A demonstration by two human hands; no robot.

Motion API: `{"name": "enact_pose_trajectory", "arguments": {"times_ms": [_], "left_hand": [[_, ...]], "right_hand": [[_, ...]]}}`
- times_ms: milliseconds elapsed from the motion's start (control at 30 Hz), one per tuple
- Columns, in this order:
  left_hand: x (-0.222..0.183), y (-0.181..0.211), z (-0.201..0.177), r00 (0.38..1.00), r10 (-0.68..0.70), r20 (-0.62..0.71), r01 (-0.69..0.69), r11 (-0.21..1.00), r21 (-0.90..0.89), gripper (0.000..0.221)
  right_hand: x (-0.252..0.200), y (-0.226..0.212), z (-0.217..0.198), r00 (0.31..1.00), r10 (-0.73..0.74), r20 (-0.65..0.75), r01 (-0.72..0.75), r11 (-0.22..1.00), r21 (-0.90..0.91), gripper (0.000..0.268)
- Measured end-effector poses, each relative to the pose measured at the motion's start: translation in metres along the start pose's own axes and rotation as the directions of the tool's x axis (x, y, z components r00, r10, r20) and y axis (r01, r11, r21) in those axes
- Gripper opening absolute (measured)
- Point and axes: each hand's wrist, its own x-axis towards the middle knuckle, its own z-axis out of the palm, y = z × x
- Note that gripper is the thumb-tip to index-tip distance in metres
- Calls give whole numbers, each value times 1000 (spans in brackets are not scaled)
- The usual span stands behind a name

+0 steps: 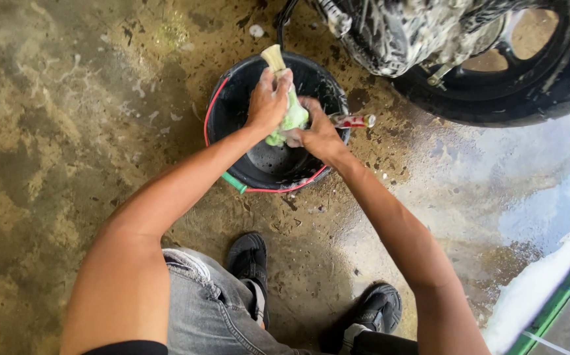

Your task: The person scrubs the front wheel and suspension of a motorcycle using a green cloth and a brush. They repeatedly dip the cloth into a bucket of soapy water and scrub the soapy wheel and tire.

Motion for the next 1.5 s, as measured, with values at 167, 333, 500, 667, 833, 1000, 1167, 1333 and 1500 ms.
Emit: {"name": "enact_pose_trajectory", "arguments": {"times_ms": [167, 333, 500, 667, 833, 1000, 1167, 1333, 1500], "left_hand": [[26, -32, 17, 996, 42, -83, -31, 991, 128, 43], [72, -49, -3, 997, -81, -2, 67, 837, -543, 28], [9, -8, 14, 880, -154, 448, 399, 751, -526, 34], [8, -16, 22, 940, -42, 338, 135, 957, -257, 37], [3, -15, 23, 915, -5, 404, -84, 976, 202, 51], [-5, 7, 8, 837, 139, 530, -63, 985, -160, 63], [2, -13, 29, 913, 1, 408, 5, 1000, -15, 60], [-22, 71, 10, 933, 100, 347, -77, 994, -79, 54], [36, 100, 54, 799, 567, 201, -537, 823, -186, 15]], "right_hand": [[17, 40, -20, 993, 62, -103, -95, 928, -360, 50], [-16, 11, -28, 988, 61, -140, -130, 815, -564, 51], [-16, -6, -30, 962, -179, -206, 97, 930, -354, 39], [-20, -23, -47, 844, -535, -47, 406, 693, -596, 60], [-5, -4, -60, 667, -711, 224, 565, 286, -774, 49], [31, 39, -80, 483, -840, 246, 682, 184, -707, 31], [3, -9, -67, 517, -801, 303, 732, 230, -642, 36], [2, -29, -83, 444, -851, 280, 765, 197, -613, 23], [-9, -71, -113, 272, -959, 74, 657, 129, -742, 5]]}}
